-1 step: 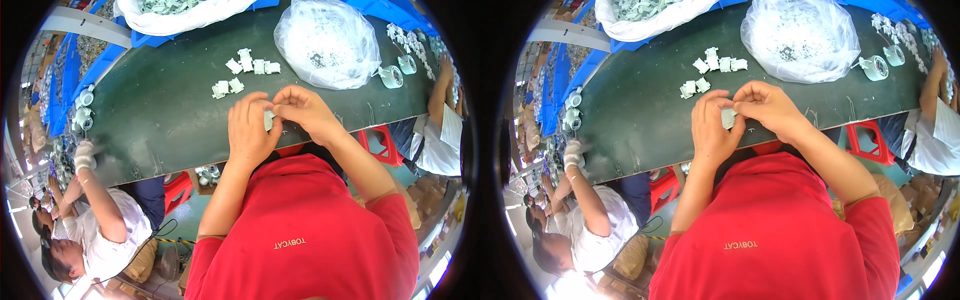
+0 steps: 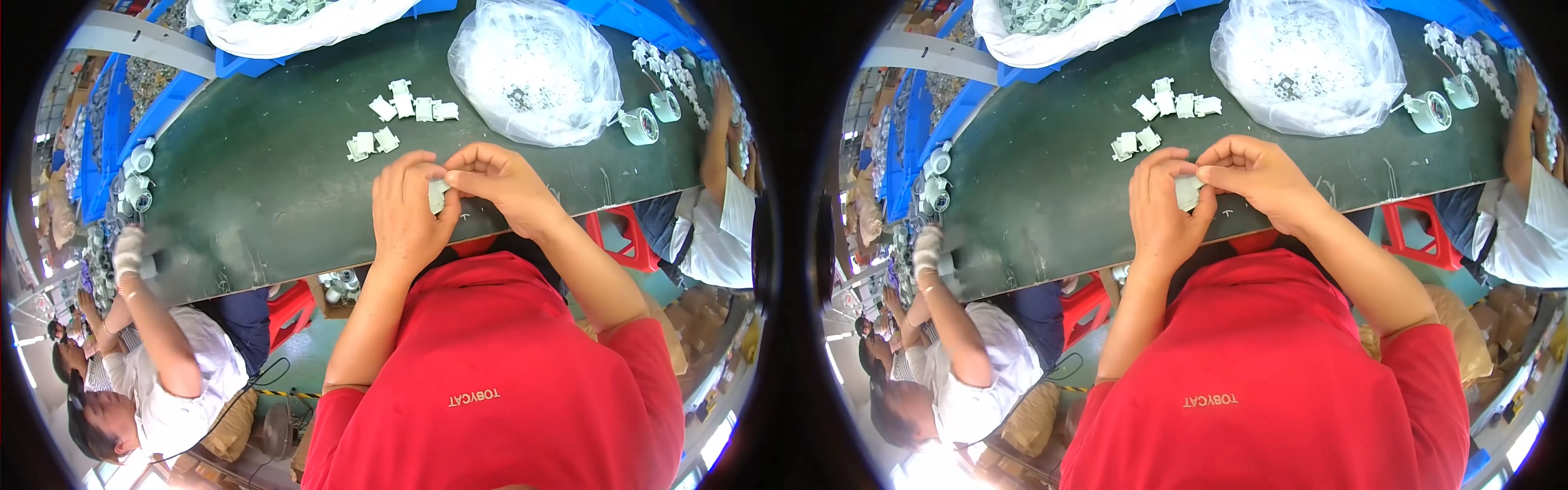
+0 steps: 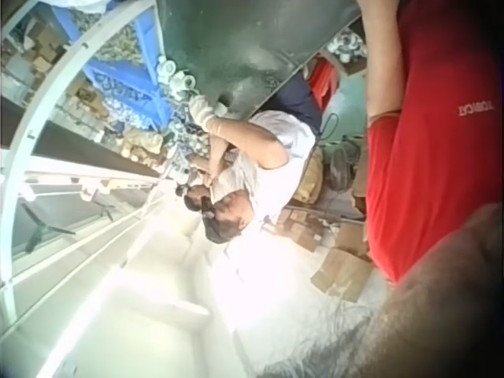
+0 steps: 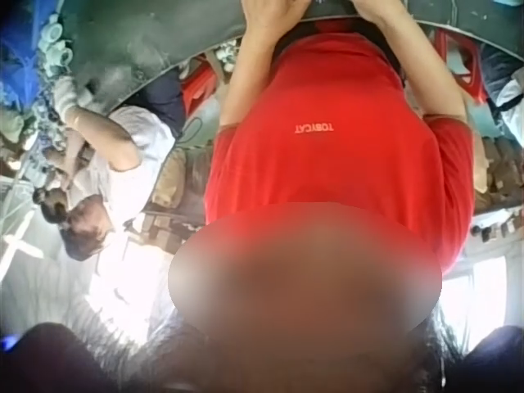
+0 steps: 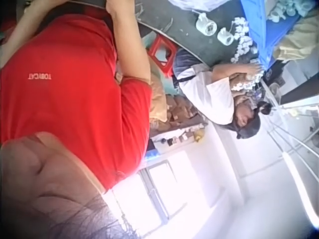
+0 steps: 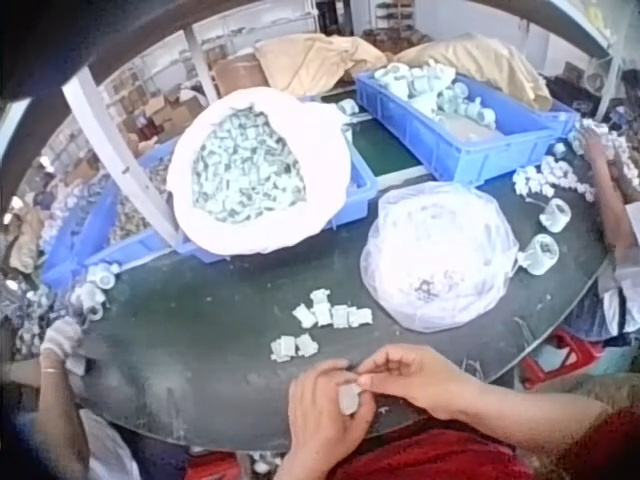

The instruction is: The person assembles small plastic housing units by hand, inserting metal contacts, pins, and springs into them from bins on a factory assembly line.

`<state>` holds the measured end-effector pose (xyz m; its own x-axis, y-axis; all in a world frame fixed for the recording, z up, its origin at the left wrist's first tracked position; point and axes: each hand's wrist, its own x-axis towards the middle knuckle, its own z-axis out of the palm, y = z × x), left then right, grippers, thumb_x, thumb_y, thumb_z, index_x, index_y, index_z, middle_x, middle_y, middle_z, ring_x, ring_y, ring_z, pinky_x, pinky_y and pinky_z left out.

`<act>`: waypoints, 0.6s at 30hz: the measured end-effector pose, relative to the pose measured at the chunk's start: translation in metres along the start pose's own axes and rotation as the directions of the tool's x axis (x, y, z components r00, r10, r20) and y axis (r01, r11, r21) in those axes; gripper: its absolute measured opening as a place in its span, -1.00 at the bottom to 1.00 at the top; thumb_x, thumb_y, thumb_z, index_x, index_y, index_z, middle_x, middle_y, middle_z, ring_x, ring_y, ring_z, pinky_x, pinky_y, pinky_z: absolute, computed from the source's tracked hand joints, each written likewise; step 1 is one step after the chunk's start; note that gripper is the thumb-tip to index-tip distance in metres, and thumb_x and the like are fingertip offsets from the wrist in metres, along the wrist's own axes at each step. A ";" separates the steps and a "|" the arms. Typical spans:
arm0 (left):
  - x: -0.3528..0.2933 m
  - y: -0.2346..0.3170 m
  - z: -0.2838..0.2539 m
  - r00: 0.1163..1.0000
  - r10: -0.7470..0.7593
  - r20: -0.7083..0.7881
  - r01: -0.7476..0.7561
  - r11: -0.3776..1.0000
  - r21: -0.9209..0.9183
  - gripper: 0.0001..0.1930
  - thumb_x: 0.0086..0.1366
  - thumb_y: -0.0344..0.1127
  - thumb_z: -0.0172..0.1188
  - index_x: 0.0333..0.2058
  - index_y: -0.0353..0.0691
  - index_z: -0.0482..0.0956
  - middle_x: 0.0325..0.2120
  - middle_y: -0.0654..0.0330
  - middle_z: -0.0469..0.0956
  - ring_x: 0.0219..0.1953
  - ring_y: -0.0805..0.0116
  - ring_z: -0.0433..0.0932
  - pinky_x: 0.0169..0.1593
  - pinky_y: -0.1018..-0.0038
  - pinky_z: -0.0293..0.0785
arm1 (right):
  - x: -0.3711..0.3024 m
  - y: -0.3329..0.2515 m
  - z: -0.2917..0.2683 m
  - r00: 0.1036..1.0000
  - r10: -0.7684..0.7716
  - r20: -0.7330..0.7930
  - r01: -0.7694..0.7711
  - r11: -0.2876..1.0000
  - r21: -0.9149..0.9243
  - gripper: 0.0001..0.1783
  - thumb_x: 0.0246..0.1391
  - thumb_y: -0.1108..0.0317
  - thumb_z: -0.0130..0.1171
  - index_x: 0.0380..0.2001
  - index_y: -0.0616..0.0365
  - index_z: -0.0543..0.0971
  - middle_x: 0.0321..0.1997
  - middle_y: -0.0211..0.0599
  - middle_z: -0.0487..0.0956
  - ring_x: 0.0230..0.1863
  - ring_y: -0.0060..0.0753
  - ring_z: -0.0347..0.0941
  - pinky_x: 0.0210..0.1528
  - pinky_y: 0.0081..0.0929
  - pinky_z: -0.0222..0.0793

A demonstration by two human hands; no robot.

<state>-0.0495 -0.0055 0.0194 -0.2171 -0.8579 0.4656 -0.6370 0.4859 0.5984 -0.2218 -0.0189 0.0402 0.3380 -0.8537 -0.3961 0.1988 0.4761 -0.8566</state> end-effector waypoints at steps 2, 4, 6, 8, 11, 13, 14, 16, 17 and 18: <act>0.000 0.000 0.000 1.000 0.003 -0.003 -0.003 1.000 -0.005 -0.61 -0.04 -0.47 0.39 -0.22 -0.17 0.44 -0.13 0.09 0.53 -0.12 0.04 0.50 -0.08 0.23 0.38 | -0.002 -0.002 -0.001 0.999 0.019 -0.027 -0.018 0.998 0.053 -0.79 0.21 0.41 0.24 -0.12 0.27 0.60 -0.21 -0.35 0.63 -0.16 -0.58 0.54 -0.04 -0.56 0.49; 0.000 0.000 0.002 1.000 0.007 -0.004 -0.007 1.000 -0.016 -0.62 -0.04 -0.48 0.39 -0.23 -0.16 0.45 -0.16 0.11 0.54 -0.16 0.06 0.51 -0.10 0.23 0.38 | -0.004 -0.003 -0.005 1.000 -0.010 -0.006 0.010 0.999 0.053 -0.78 0.22 0.40 0.22 -0.11 0.28 0.61 -0.19 -0.34 0.63 -0.15 -0.59 0.55 -0.01 -0.55 0.49; 0.000 -0.002 0.003 0.999 0.029 -0.033 -0.030 0.999 -0.035 -0.63 -0.06 -0.49 0.40 -0.25 -0.16 0.46 -0.20 0.12 0.55 -0.20 0.08 0.50 -0.14 0.24 0.38 | -0.003 -0.004 -0.007 1.000 -0.008 0.004 0.008 0.999 0.048 -0.77 0.23 0.40 0.22 -0.10 0.28 0.62 -0.18 -0.34 0.63 -0.15 -0.59 0.54 -0.01 -0.55 0.48; -0.001 -0.003 0.002 0.999 0.030 -0.031 -0.031 0.999 -0.035 -0.62 -0.06 -0.50 0.40 -0.25 -0.15 0.46 -0.21 0.13 0.55 -0.20 0.08 0.50 -0.14 0.24 0.38 | -0.002 -0.004 -0.007 1.000 -0.009 0.015 0.008 0.999 0.043 -0.76 0.23 0.39 0.22 -0.09 0.28 0.63 -0.16 -0.34 0.64 -0.15 -0.59 0.54 0.00 -0.55 0.48; 0.000 -0.004 0.002 0.999 0.036 -0.025 -0.037 0.999 -0.034 -0.62 -0.06 -0.50 0.40 -0.25 -0.14 0.45 -0.22 0.14 0.55 -0.20 0.08 0.50 -0.15 0.24 0.38 | -0.001 -0.001 -0.004 1.000 -0.023 0.021 0.023 1.000 0.014 -0.79 0.23 0.42 0.19 -0.11 0.27 0.61 -0.19 -0.36 0.63 -0.16 -0.60 0.53 -0.03 -0.58 0.46; 0.000 -0.004 0.000 0.999 0.045 -0.021 -0.045 0.999 -0.028 -0.62 -0.06 -0.50 0.40 -0.25 -0.13 0.45 -0.23 0.15 0.56 -0.20 0.09 0.50 -0.15 0.25 0.38 | 0.000 0.004 0.000 0.999 -0.043 -0.033 0.043 0.999 0.009 -0.83 0.23 0.45 0.13 -0.14 0.27 0.59 -0.22 -0.41 0.60 -0.19 -0.62 0.50 -0.08 -0.60 0.43; 0.001 -0.004 -0.002 0.999 0.044 0.002 -0.044 0.999 -0.032 -0.62 -0.06 -0.50 0.40 -0.26 -0.13 0.46 -0.24 0.17 0.56 -0.20 0.09 0.50 -0.14 0.25 0.38 | 0.002 0.007 0.003 0.999 -0.046 -0.026 0.046 0.999 0.009 -0.83 0.23 0.45 0.13 -0.14 0.27 0.59 -0.22 -0.41 0.60 -0.19 -0.62 0.50 -0.08 -0.60 0.43; 0.002 -0.005 -0.007 0.998 0.050 0.025 -0.049 0.998 -0.035 -0.63 -0.06 -0.49 0.41 -0.26 -0.13 0.46 -0.25 0.18 0.56 -0.20 0.09 0.50 -0.13 0.25 0.38 | 0.004 0.012 0.009 0.996 -0.057 -0.071 0.060 0.998 0.037 -0.86 0.23 0.47 0.09 -0.18 0.26 0.56 -0.24 -0.45 0.57 -0.21 -0.63 0.48 -0.11 -0.59 0.42; 0.001 -0.006 -0.014 0.996 0.039 0.081 -0.035 0.998 -0.055 -0.65 -0.06 -0.49 0.41 -0.28 -0.14 0.48 -0.24 0.18 0.56 -0.18 0.09 0.51 -0.09 0.25 0.38 | 0.002 0.012 0.009 0.997 -0.070 -0.038 0.070 0.997 0.010 -0.85 0.25 0.46 0.09 -0.16 0.28 0.55 -0.24 -0.44 0.57 -0.21 -0.64 0.47 -0.10 -0.59 0.41; 0.001 -0.009 -0.021 0.990 0.031 0.137 -0.020 0.997 -0.077 -0.66 -0.06 -0.48 0.42 -0.29 -0.15 0.50 -0.23 0.19 0.57 -0.16 0.09 0.51 -0.05 0.25 0.39 | 0.001 0.017 0.008 0.996 -0.086 -0.001 0.086 0.995 -0.048 -0.84 0.26 0.46 0.09 -0.14 0.28 0.55 -0.23 -0.43 0.57 -0.20 -0.63 0.47 -0.09 -0.59 0.41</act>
<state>-0.0285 -0.0070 0.0286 -0.3363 -0.8573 0.3898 -0.5738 0.5147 0.6371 -0.2111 -0.0100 0.0282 0.3183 -0.8920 -0.3211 0.1832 0.3902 -0.9023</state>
